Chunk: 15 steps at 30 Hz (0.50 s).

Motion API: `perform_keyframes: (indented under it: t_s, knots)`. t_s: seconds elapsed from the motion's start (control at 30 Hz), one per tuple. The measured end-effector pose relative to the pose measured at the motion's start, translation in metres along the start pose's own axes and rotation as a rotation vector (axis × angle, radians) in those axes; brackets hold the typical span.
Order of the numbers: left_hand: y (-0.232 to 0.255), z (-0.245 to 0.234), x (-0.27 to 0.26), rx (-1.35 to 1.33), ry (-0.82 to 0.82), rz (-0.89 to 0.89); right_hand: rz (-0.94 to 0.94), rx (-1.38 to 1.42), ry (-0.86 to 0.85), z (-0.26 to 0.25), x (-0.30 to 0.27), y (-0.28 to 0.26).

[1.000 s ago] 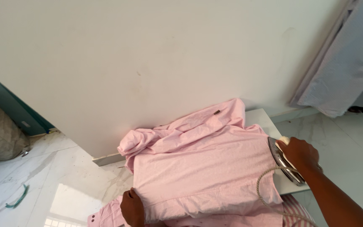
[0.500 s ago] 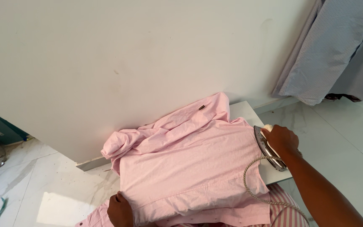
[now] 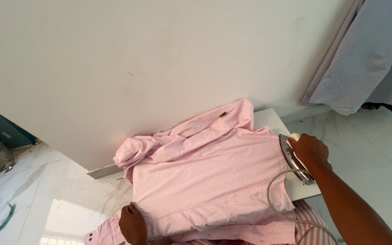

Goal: The person irons a pink shirt laid out on a white table. They use an electric iron to smooth the fabric, moving it back and forth across the shirt's surface.

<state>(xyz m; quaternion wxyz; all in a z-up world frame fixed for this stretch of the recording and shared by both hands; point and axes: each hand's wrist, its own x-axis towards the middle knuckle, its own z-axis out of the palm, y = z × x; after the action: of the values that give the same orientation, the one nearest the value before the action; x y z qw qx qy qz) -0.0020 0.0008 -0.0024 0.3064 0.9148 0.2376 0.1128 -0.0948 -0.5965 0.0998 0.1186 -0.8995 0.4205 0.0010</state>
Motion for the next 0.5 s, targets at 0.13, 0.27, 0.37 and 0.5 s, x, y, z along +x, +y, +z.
perform_keyframes:
  t_s: [0.13,0.27,0.37,0.5]
  knots:
    - [0.004,-0.002,-0.002,0.001,-0.002,-0.009,0.002,-0.005,-0.012,-0.001,0.0,-0.001]
    - [0.008,-0.006,-0.003,-0.005,-0.026,-0.051,-0.001,-0.017,0.007,0.001,0.0,0.0]
    - [0.01,-0.008,-0.004,-0.007,-0.023,-0.042,-0.012,-0.03,0.021,0.004,0.001,0.002]
    - [0.013,-0.01,-0.006,0.001,-0.039,-0.068,-0.013,-0.031,0.023,0.006,0.004,0.002]
